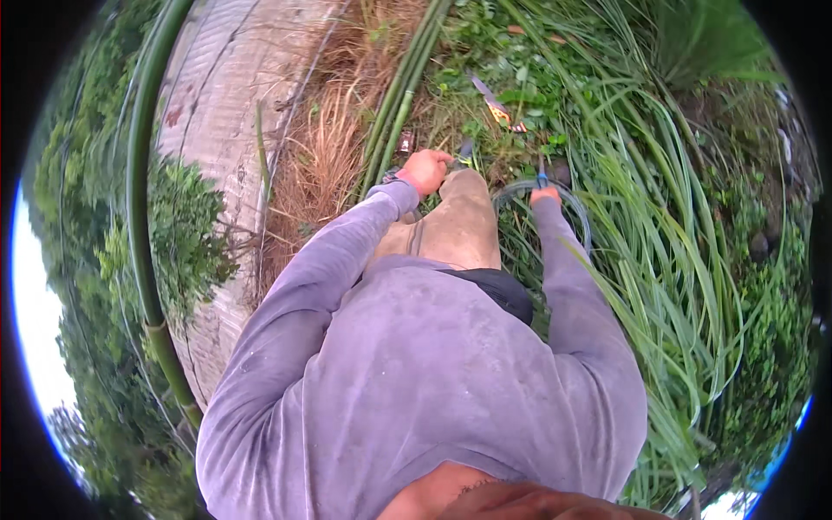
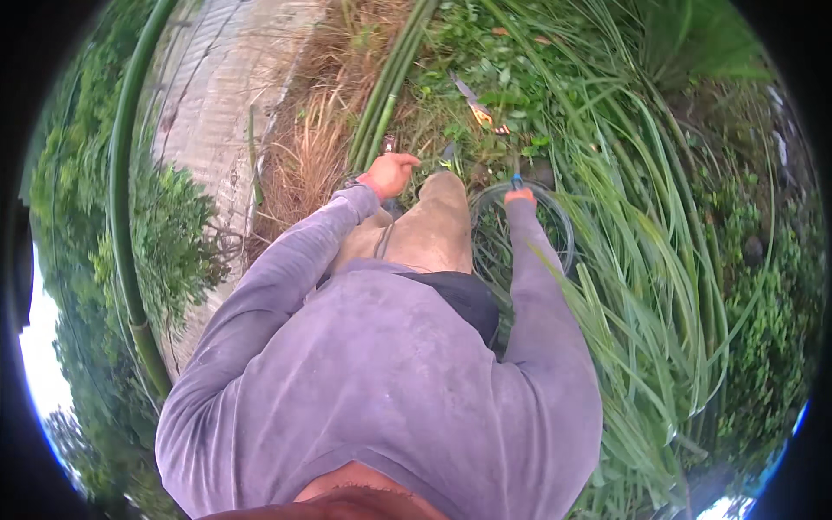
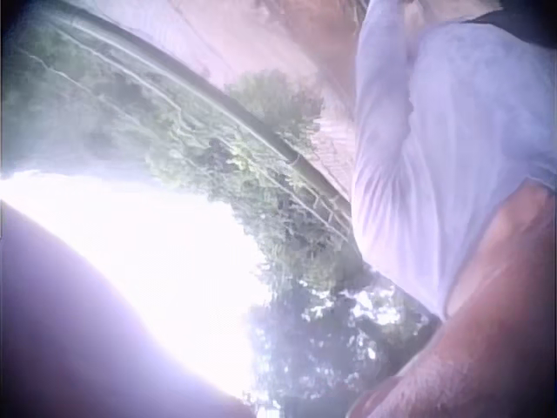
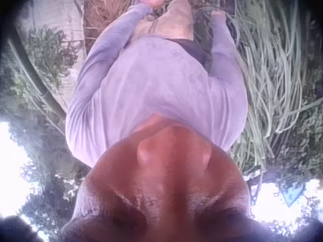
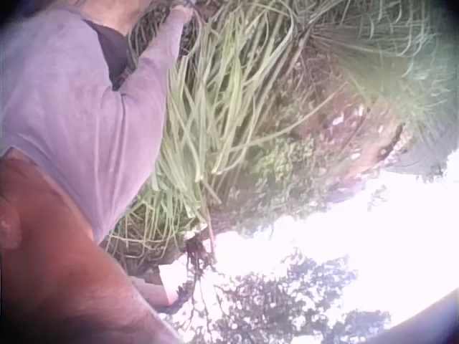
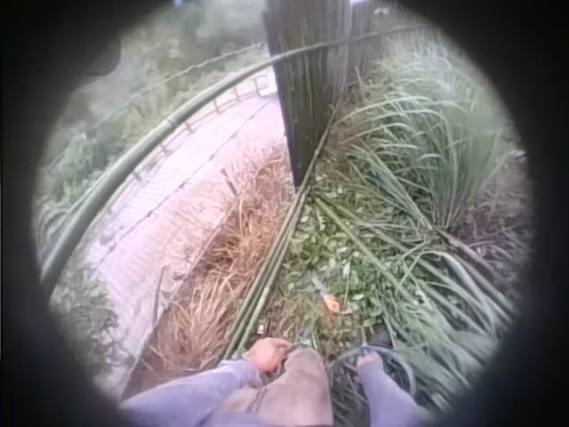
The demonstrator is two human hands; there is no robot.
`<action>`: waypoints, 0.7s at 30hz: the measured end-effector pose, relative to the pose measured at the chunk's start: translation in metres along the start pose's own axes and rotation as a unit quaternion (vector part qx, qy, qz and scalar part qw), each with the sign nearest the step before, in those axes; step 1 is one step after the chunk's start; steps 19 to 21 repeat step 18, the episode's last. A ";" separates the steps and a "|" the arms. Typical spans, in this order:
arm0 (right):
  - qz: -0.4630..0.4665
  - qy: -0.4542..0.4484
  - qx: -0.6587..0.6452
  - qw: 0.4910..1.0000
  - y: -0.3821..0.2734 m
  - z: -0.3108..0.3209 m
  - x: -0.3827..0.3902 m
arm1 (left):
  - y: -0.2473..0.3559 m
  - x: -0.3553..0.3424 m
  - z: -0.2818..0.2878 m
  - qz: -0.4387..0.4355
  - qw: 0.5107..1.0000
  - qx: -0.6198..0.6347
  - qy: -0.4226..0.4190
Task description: The person is sawing bamboo poles and using wire to construct a fence structure.
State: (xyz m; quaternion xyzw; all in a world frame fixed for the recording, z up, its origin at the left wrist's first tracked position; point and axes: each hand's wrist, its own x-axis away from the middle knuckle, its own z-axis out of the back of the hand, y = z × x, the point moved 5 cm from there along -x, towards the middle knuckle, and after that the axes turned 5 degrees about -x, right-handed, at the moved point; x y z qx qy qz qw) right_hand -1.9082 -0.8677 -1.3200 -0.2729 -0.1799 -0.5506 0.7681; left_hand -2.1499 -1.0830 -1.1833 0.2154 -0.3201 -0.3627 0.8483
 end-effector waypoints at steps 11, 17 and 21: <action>-0.348 -0.302 -0.370 0.807 0.065 -0.016 -0.070 | -0.063 0.162 0.091 0.212 0.967 0.100 0.096; -0.011 -0.422 -0.133 0.897 -0.144 0.029 -0.015 | -0.057 0.338 0.092 0.239 0.598 0.736 0.207; 0.041 -0.467 -0.103 0.878 -0.172 0.015 -0.027 | -0.064 0.357 0.082 0.142 0.492 0.815 0.272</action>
